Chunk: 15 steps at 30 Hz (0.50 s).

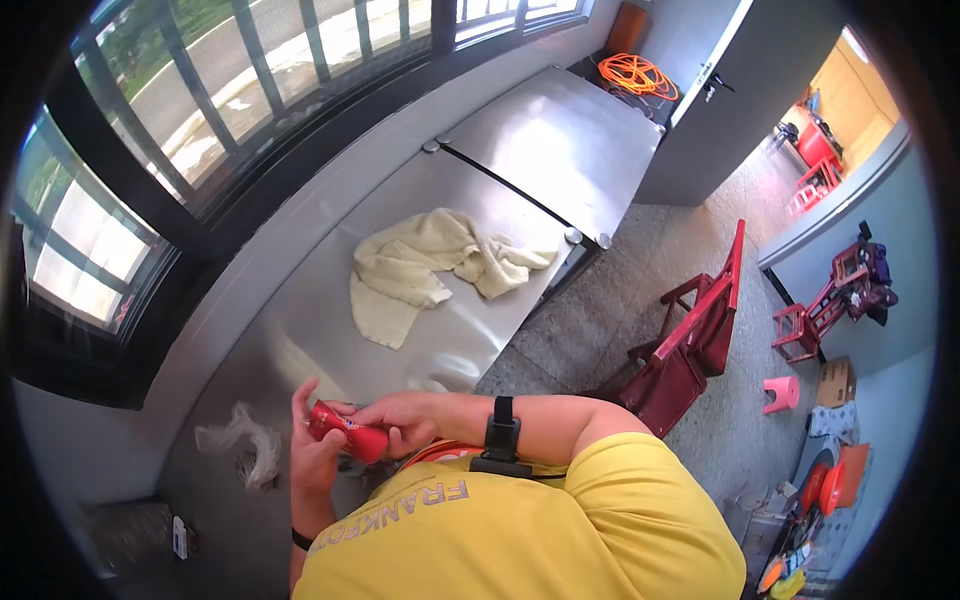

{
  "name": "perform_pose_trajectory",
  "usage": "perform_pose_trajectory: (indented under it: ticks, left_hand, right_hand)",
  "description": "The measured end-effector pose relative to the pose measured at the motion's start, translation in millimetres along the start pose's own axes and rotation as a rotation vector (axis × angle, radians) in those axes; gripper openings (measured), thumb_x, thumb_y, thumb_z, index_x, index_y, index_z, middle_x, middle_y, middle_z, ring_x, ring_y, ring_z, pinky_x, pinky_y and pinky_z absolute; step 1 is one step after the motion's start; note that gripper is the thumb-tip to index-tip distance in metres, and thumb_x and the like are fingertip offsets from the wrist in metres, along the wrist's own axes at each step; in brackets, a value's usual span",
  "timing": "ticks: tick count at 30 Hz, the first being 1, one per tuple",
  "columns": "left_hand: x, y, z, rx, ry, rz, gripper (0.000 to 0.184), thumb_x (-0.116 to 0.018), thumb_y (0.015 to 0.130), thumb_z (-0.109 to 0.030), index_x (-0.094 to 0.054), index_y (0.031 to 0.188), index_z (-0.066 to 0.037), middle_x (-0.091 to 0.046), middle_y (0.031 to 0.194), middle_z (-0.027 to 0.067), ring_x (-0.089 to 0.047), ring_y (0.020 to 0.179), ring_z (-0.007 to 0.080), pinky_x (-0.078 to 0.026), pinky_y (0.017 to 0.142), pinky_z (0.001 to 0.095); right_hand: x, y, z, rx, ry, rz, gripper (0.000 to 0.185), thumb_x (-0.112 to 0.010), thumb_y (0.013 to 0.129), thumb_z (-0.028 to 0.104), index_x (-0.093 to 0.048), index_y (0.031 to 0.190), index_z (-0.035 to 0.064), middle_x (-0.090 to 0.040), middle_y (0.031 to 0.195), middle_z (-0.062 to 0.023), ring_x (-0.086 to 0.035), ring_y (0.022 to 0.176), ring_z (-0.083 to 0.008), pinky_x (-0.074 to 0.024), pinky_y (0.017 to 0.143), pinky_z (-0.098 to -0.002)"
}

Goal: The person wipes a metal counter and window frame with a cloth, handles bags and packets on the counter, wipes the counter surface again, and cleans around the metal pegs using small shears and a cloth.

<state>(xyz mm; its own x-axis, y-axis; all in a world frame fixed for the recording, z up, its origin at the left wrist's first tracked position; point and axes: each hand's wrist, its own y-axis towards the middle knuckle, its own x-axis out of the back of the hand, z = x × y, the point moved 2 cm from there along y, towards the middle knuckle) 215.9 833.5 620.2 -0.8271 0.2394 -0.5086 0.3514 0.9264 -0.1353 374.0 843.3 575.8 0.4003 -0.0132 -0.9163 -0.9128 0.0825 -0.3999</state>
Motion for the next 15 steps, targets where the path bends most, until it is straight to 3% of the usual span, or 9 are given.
perform_pose_trajectory:
  ticks: [2,3,5,7,8,9,11,13,15]
  left_hand:
    - [0,5,6,0.061,0.035,-0.040,0.033,-0.067,0.078,0.002,-0.052,0.107,-0.003,-0.062,0.102,0.0111,-0.062,0.092,0.0188,-0.051,0.084,0.0316]
    - [0,9,9,0.111,0.067,-0.089,0.032,-0.064,0.076,0.008,-0.053,0.105,-0.001,-0.063,0.098,0.0122,-0.063,0.086,0.0190,-0.053,0.079,0.0299]
    - [-8,17,16,0.117,0.089,-0.149,0.030,-0.065,0.076,0.007,-0.053,0.103,0.001,-0.063,0.095,0.0114,-0.064,0.083,0.0188,-0.053,0.077,0.0297]
    - [-9,23,22,0.097,0.121,-0.273,0.025,-0.066,0.077,0.005,-0.054,0.099,0.002,-0.064,0.089,0.0095,-0.064,0.080,0.0171,-0.053,0.074,0.0286]
    - [-5,24,22,0.083,0.131,-0.343,0.024,-0.068,0.077,0.003,-0.055,0.097,0.002,-0.064,0.088,0.0085,-0.064,0.080,0.0155,-0.053,0.072,0.0277]
    - [-5,27,21,0.079,0.113,-0.330,0.023,-0.069,0.077,0.000,-0.056,0.096,0.001,-0.064,0.085,0.0070,-0.063,0.079,0.0135,-0.052,0.071,0.0265]
    - [-1,29,22,0.082,0.249,-0.330,0.023,-0.072,0.078,-0.005,-0.057,0.095,0.000,-0.063,0.083,0.0040,-0.060,0.076,0.0104,-0.050,0.069,0.0246]
    - [4,25,24,0.109,0.402,-0.378,0.024,-0.073,0.079,-0.008,-0.057,0.095,0.000,-0.063,0.082,0.0025,-0.058,0.074,0.0092,-0.049,0.068,0.0238]
    - [0,26,23,0.036,0.203,-0.333,0.015,-0.067,0.083,-0.005,-0.057,0.094,-0.001,-0.064,0.085,0.0038,-0.059,0.077,0.0086,-0.050,0.064,0.0252]
  right_hand:
    - [13,-1,0,0.057,-0.083,0.113,0.023,-0.054,0.094,0.032,-0.060,0.099,0.0099,-0.061,0.084,-0.0022,-0.052,0.058,-0.0041,-0.0397,0.041,-0.0138]
    - [11,-6,-1,0.059,-0.082,0.113,0.023,-0.054,0.094,0.032,-0.060,0.099,0.0099,-0.061,0.084,-0.0022,-0.052,0.058,-0.0041,-0.0397,0.041,-0.0138]
    - [6,-25,7,0.536,-0.436,-0.425,0.028,-0.053,0.094,0.031,-0.060,0.106,0.0069,-0.061,0.096,-0.0034,-0.058,0.077,-0.0089,-0.0501,0.062,-0.0221]
    - [2,-39,15,0.677,-0.763,-0.462,0.035,-0.052,0.095,0.029,-0.057,0.119,0.0047,-0.061,0.107,-0.0037,-0.057,0.097,-0.0134,-0.0471,0.086,-0.0292]
    - [-3,-39,12,0.676,-0.513,-0.344,0.042,-0.051,0.096,0.031,-0.053,0.127,0.0041,-0.061,0.113,-0.0053,-0.057,0.100,-0.0141,-0.0444,0.091,-0.0299]
    - [-15,-46,8,0.677,-0.527,-0.253,0.043,-0.052,0.096,0.031,-0.053,0.128,0.0034,-0.060,0.114,-0.0057,-0.056,0.102,-0.0133,-0.0445,0.092,-0.0302]
    - [-11,-40,5,0.684,-0.990,-0.416,0.033,-0.055,0.095,0.027,-0.058,0.117,0.0013,-0.063,0.100,-0.0047,-0.059,0.090,-0.0117,-0.0498,0.083,-0.0283]
    - [-10,-29,4,0.635,-0.922,-0.444,0.032,-0.056,0.095,0.028,-0.058,0.112,0.0012,-0.063,0.096,-0.0039,-0.060,0.085,-0.0118,-0.0515,0.076,-0.0290]
    - [-14,-30,8,0.623,-0.848,-0.523,0.032,-0.056,0.095,0.030,-0.058,0.108,0.0011,-0.063,0.091,-0.0030,-0.061,0.079,-0.0118,-0.0532,0.069,-0.0296]
